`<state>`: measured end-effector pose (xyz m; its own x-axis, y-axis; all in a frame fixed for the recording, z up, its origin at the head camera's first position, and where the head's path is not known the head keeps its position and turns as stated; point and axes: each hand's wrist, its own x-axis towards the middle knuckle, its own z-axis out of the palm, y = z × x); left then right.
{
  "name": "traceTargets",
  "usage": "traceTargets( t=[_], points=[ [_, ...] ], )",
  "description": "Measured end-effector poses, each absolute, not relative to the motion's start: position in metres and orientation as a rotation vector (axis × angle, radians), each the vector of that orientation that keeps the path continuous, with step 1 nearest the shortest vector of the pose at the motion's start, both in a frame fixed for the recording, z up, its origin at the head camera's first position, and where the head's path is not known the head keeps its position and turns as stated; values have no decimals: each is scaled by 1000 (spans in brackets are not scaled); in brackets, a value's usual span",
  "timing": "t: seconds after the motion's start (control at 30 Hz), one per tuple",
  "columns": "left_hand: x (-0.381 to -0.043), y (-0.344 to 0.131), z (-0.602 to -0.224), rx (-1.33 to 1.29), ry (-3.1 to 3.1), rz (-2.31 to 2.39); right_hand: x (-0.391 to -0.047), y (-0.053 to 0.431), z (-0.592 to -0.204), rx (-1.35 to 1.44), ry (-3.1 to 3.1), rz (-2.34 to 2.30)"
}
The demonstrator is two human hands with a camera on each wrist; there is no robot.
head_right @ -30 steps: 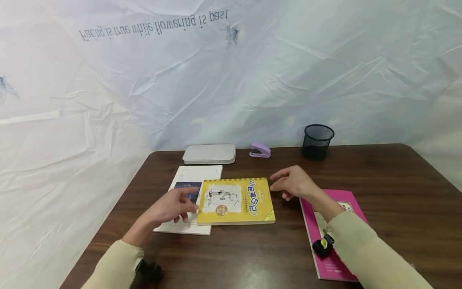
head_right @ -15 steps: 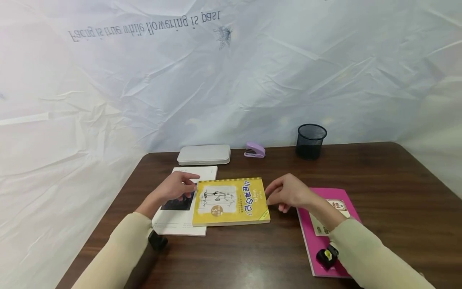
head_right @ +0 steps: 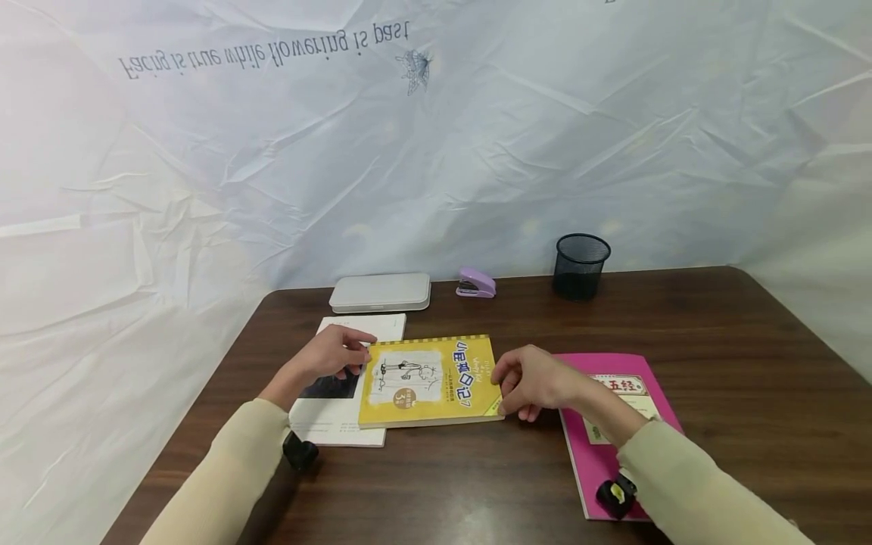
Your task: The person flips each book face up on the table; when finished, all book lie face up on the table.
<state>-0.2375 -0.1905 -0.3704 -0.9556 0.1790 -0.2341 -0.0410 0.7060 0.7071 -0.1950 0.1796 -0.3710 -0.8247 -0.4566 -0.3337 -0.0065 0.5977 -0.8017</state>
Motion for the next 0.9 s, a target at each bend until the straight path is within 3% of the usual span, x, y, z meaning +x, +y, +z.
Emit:
traceTargets(
  t=[0.9],
  points=[
    [-231, -191, -374, 60, 2610, 1160, -195, 177, -370, -394, 2329, -1130]
  ],
)
